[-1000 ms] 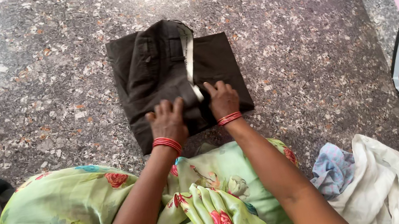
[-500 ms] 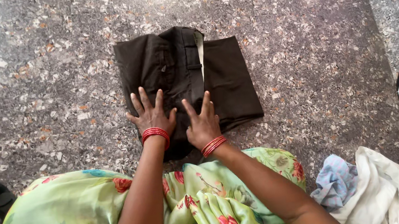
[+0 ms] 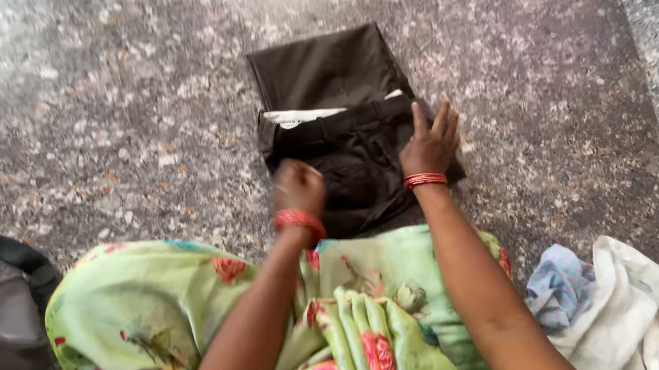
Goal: The person folds a pair of trousers and a shirt by hand on the floor.
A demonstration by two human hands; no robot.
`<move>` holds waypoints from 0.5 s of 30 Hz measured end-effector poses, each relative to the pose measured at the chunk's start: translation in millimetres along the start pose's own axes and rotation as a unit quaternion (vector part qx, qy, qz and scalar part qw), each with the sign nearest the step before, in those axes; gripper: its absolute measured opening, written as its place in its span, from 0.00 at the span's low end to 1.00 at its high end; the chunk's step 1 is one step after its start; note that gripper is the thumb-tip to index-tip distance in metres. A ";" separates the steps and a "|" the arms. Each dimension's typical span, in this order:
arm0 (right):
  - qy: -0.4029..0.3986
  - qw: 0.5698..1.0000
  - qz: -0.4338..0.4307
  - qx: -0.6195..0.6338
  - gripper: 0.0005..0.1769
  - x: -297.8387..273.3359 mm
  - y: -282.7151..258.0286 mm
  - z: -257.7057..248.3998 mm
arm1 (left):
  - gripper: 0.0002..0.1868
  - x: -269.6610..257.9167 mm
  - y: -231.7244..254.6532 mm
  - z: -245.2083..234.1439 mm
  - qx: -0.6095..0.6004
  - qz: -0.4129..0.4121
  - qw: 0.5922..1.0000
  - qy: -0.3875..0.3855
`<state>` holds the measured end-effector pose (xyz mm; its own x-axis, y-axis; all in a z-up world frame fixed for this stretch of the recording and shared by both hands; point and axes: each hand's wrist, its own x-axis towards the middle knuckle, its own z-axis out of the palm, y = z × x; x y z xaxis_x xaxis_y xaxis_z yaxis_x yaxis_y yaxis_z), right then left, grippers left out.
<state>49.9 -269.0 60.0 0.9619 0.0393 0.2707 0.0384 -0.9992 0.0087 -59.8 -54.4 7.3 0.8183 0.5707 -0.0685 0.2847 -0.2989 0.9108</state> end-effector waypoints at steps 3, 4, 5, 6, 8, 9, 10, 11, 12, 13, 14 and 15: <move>0.088 0.987 -0.063 0.123 0.34 -14.0 -26.4 -30.0 | 0.06 48.8 -13.0 -35.9 -0.045 -0.146 0.981 0.117; 0.044 0.975 -0.093 0.198 0.29 -20.6 -43.1 -37.3 | 0.06 52.9 -16.9 -39.4 -0.048 -0.144 0.981 0.118; 0.001 0.955 -0.120 0.272 0.24 -26.3 -59.9 -43.3 | 0.08 56.5 -21.9 -37.9 -0.076 -0.171 0.971 0.149; 0.019 0.944 -0.168 0.285 0.25 -24.8 -77.0 -46.9 | 0.10 60.3 -27.5 -32.5 -0.104 -0.197 0.958 0.180; 0.012 0.921 -0.239 0.307 0.28 -16.9 -110.8 -45.1 | 0.11 63.4 -42.8 -17.8 -0.109 -0.172 0.964 0.171; -0.010 0.910 -0.265 0.317 0.30 -7.1 -126.4 -41.1 | 0.13 66.5 -49.7 -12.8 -0.114 -0.146 0.969 0.167; -0.009 0.911 -0.264 0.318 0.30 1.4 -139.8 -35.5 | 0.13 67.4 -55.5 -8.7 -0.113 -0.145 0.969 0.166; -0.040 0.925 -0.298 0.230 0.27 10.1 -152.3 -28.5 | 0.14 68.2 -58.7 -3.9 -0.150 -0.167 0.967 0.118; -0.070 0.931 -0.329 0.141 0.26 14.9 -158.8 -22.0 | 0.16 68.2 -60.1 0.2 -0.186 -0.187 0.962 0.070; -0.068 0.931 -0.331 0.142 0.26 18.9 -159.2 -16.6 | 0.16 66.8 -59.4 4.3 -0.186 -0.185 0.962 0.072; -0.135 0.928 -0.295 0.182 0.24 24.5 -156.4 -12.2 | 0.17 63.0 -56.4 8.9 -0.212 -0.114 0.967 0.080; -0.202 0.919 -0.260 0.218 0.23 32.4 -152.3 -8.7 | 0.18 59.4 -50.6 13.7 -0.238 -0.044 0.966 0.089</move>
<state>72.8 -115.6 75.8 0.8012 0.5970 -0.0409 0.5414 -0.7524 -0.3752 -18.8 -15.9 -48.5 0.6909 0.7124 -0.1229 0.0536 0.1190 0.9914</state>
